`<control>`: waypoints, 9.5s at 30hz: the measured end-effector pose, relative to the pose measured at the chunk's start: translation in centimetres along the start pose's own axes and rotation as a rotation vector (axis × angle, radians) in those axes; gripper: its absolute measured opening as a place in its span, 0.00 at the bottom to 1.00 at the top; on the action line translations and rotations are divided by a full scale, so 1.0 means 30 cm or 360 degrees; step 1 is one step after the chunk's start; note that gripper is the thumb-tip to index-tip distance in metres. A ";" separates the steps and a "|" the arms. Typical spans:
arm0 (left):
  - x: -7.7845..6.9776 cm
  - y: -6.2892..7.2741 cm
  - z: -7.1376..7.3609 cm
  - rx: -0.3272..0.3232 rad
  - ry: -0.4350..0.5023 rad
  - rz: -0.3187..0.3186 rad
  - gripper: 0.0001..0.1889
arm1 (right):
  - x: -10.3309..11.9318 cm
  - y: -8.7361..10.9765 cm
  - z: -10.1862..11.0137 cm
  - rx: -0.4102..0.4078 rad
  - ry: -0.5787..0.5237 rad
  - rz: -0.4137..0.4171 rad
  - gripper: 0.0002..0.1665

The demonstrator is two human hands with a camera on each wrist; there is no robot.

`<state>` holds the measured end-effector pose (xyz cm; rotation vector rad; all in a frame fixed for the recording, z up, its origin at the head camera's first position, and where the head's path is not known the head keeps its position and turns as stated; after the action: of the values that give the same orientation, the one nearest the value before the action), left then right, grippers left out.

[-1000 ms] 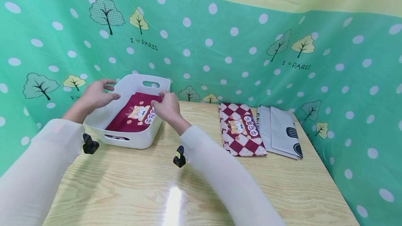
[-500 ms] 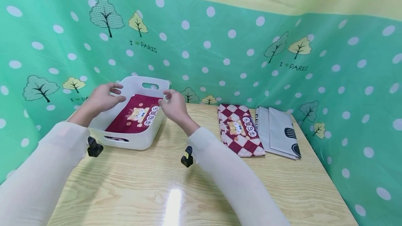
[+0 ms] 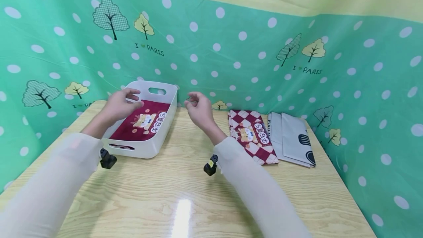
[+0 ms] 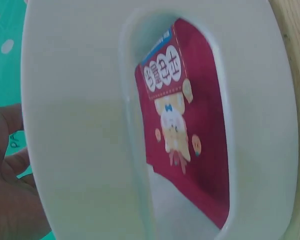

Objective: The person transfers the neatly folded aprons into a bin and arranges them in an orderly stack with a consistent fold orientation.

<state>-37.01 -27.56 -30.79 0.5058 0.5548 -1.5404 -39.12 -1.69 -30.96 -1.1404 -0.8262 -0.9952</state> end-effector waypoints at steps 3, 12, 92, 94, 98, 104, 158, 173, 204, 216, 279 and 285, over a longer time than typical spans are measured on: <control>-0.017 0.004 -0.020 0.0016 0.0022 -0.0014 0.32 | -0.011 0.004 0.040 -0.0030 -0.0006 0.0013 0.20; -0.091 0.011 -0.079 0.0008 0.0069 -0.0090 0.30 | -0.048 0.043 0.145 -0.0063 0.0142 0.0042 0.21; -0.453 -0.019 -0.689 0.0135 0.0608 -0.0117 0.23 | -0.326 0.183 0.751 0.0045 0.0737 -0.0135 0.29; -0.456 -0.022 -0.718 0.0166 0.0620 -0.0065 0.24 | -0.343 0.184 0.766 0.0059 0.0747 -0.0167 0.29; -0.465 -0.028 -0.786 0.0261 0.0707 0.0026 0.26 | -0.379 0.185 0.786 0.0111 0.0787 -0.0257 0.31; -0.496 -0.038 -0.876 0.0370 0.0871 0.0122 0.28 | -0.421 0.192 0.790 0.0227 0.0767 -0.0408 0.33; -0.518 -0.040 -1.002 0.0487 0.1235 0.0378 0.27 | -0.556 0.240 0.815 0.0143 0.0386 -0.0901 0.29; -0.512 -0.043 -1.014 0.0460 0.1298 0.0421 0.32 | -0.558 0.243 0.807 0.0067 0.0088 -0.1002 0.29; -0.516 -0.063 -0.874 0.0360 0.1313 0.0344 0.30 | -0.446 0.204 0.764 0.0095 -0.0090 -0.0795 0.30; -0.534 -0.078 -0.749 0.0312 0.1284 0.0306 0.29 | -0.342 0.147 0.741 0.0066 -0.0105 -0.0686 0.30; -0.388 -0.046 -0.875 0.0355 0.0821 0.0488 0.28 | -0.520 0.216 0.618 0.0204 0.0416 -0.0927 0.28; -0.378 -0.056 -0.844 0.0286 0.0775 0.0483 0.29 | -0.522 0.209 0.602 0.0180 0.0144 -0.0956 0.28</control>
<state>-38.65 -2.86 -43.42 1.0691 0.6757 -1.1799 -39.37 19.77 -43.18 -0.7508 -1.1687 -1.4580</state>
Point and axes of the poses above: each hand's wrist, its own y-axis away from the middle knuckle, its own z-axis out of the back of the hand, x = y × z, the point moved 10 cm from there along -y, towards the middle knuckle, and after that the axes turned 7 degrees about -y, right-handed, at the moved point
